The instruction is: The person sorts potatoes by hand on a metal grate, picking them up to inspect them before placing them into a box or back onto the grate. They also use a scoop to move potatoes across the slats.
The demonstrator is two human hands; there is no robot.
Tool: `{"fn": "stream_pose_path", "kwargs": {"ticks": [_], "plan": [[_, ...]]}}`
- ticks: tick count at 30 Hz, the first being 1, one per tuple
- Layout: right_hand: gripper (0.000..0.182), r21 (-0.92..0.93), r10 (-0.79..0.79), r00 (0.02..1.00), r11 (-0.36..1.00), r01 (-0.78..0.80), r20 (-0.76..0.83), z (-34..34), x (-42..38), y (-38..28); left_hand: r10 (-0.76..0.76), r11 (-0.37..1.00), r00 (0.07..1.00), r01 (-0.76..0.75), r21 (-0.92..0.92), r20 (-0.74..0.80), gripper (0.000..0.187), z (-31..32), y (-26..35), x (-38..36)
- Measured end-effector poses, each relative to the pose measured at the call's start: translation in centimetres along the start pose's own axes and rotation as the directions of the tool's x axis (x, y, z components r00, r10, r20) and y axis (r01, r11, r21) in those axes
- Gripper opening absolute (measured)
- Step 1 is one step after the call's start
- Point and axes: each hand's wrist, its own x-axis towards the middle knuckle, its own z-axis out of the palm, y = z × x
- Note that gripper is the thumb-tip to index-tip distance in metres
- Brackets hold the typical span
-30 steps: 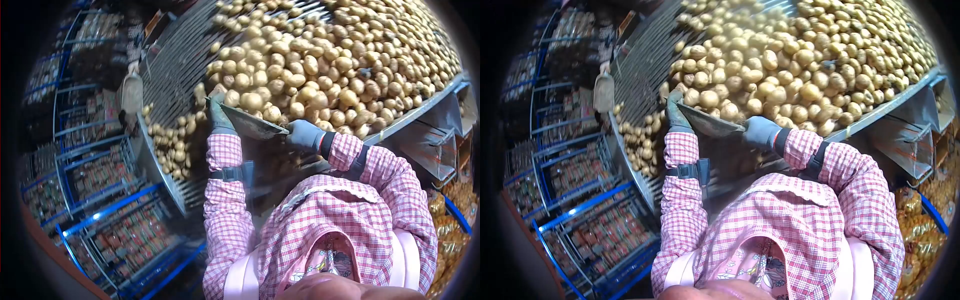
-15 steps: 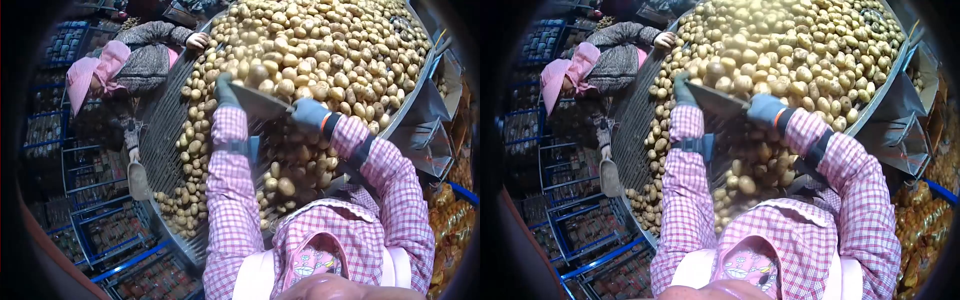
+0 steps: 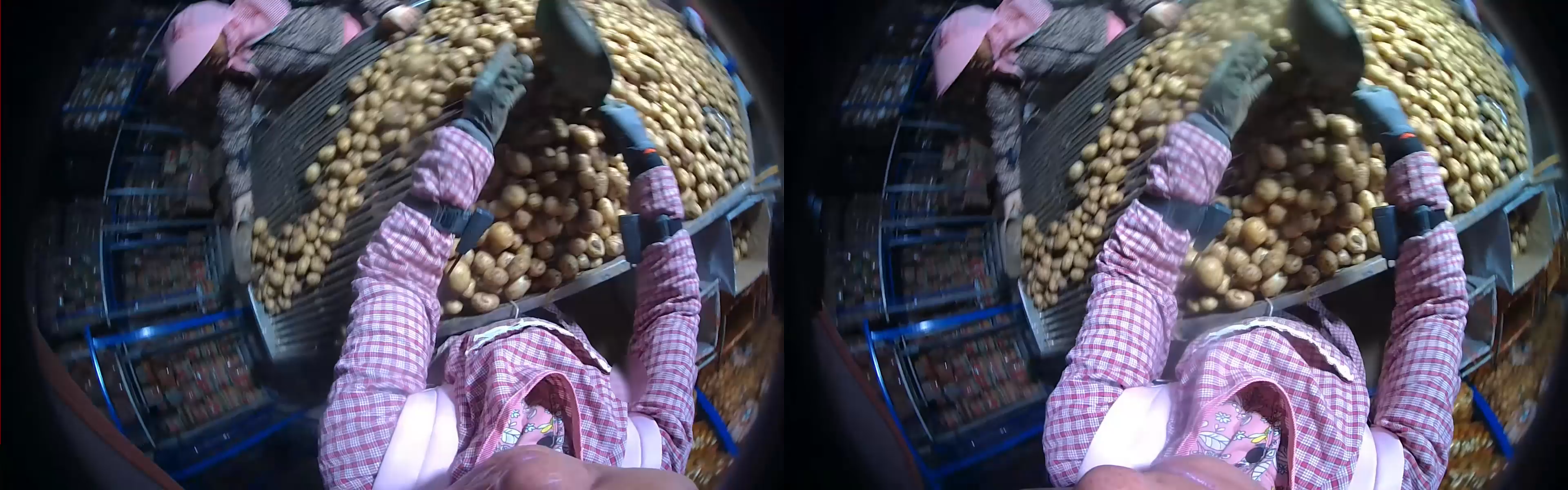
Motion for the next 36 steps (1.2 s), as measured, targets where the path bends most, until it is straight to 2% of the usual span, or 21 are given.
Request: {"fn": "stream_pose_path", "kwargs": {"ticks": [1,2,3,5,7,10,13,14,16,17,18,19,22,25,27,29,31,32,33,35,36], "plan": [[0.020,0.041,-0.035,0.999,0.999,0.035,0.008,0.5,0.0,-1.3,-0.163,0.972,0.986,0.153,-0.180,-0.046,0.062,-1.4,1.2,-3.0],[0.021,0.083,-0.071,0.997,0.994,0.069,0.016,1.1,-0.1,-2.7,-0.119,0.977,0.991,0.104,-0.185,-0.069,0.057,-4.1,1.0,-6.0],[0.021,0.212,0.197,0.977,0.955,-0.209,0.079,1.6,-3.4,-8.4,-0.081,0.980,0.992,0.061,-0.189,-0.099,0.052,-7.0,0.5,-9.6],[0.020,0.320,0.044,0.955,0.937,-0.142,0.294,6.5,-3.1,-7.1,0.191,0.981,0.915,-0.163,0.109,-0.355,0.034,-11.7,-0.4,-16.1],[0.024,0.279,0.066,0.935,0.945,-0.170,0.348,12.2,-8.3,-13.9,-0.087,0.993,0.841,0.027,-0.119,-0.534,0.031,-14.7,2.9,-23.6],[0.025,0.238,-0.063,0.823,0.967,-0.090,0.564,23.0,-13.3,-19.6,-0.033,0.988,0.668,-0.088,-0.123,-0.743,0.037,-19.7,6.0,-34.3],[0.015,0.293,-0.087,0.603,0.922,-0.253,0.793,28.9,-21.8,-26.6,0.056,0.969,0.621,-0.223,-0.109,-0.782,0.046,-26.4,5.0,-44.8],[0.016,0.124,0.029,0.523,0.959,-0.254,0.852,31.7,-23.4,-26.5,0.027,0.975,0.469,-0.206,-0.079,-0.883,0.045,-25.4,7.0,-47.6],[0.024,0.157,-0.099,0.438,0.983,-0.098,0.894,35.1,-28.9,-28.5,0.100,0.959,0.335,-0.284,0.001,-0.937,0.043,-28.1,8.4,-54.1],[0.027,0.111,-0.053,0.295,0.977,-0.180,0.954,36.9,-31.5,-30.1,0.177,0.952,0.261,-0.288,0.098,-0.949,0.044,-30.8,8.4,-57.6],[0.027,0.275,-0.238,0.320,0.959,-0.073,0.917,40.4,-33.7,-29.1,0.213,0.944,0.165,-0.287,0.160,-0.963,0.042,-32.9,9.1,-60.7],[0.029,0.061,-0.037,0.207,0.992,-0.112,0.978,40.0,-35.3,-33.3,0.148,0.961,0.022,-0.240,0.138,-0.989,0.046,-32.8,10.9,-62.5],[0.029,0.102,-0.101,0.151,0.995,0.006,0.983,47.8,-38.9,-32.5,0.091,0.987,-0.232,-0.109,0.119,-0.969,0.064,-36.7,12.0,-67.7],[0.027,0.325,-0.348,0.155,0.933,0.152,0.925,54.7,-41.7,-31.9,0.172,0.984,-0.285,-0.003,0.180,-0.943,0.077,-41.0,10.7,-71.5],[0.029,0.157,-0.193,0.168,0.966,0.206,0.967,57.9,-43.0,-34.5,0.163,0.986,-0.298,0.091,0.142,-0.941,0.084,-43.3,11.4,-72.0],[0.030,0.070,-0.096,0.228,0.990,0.119,0.969,60.5,-43.8,-35.7,0.264,0.954,-0.135,0.181,0.238,-0.955,0.091,-40.7,14.4,-68.6],[0.030,0.047,-0.053,0.294,0.998,0.029,0.954,60.8,-43.8,-36.2,-0.101,0.978,-0.174,0.165,-0.131,-0.979,0.093,-43.2,16.6,-67.8],[0.029,0.085,-0.089,0.331,0.996,0.025,0.939,59.7,-43.1,-35.8,-0.133,0.978,-0.141,0.141,-0.153,-0.981,0.092,-42.6,16.9,-66.2],[0.030,0.066,-0.058,0.351,0.998,-0.011,0.934,58.5,-42.0,-34.8,0.007,1.000,-0.011,-0.005,0.007,-1.000,0.092,-45.2,14.0,-65.6],[0.032,0.102,-0.108,0.477,0.994,0.038,0.872,58.7,-40.0,-28.7,0.014,0.988,-0.041,0.154,0.008,-0.999,0.089,-48.1,11.4,-64.1],[0.033,-0.076,0.096,0.463,0.995,-0.062,0.881,53.1,-38.8,-32.6,0.003,1.000,0.140,-0.002,0.002,-0.990,0.086,-45.5,12.3,-62.3]]}}
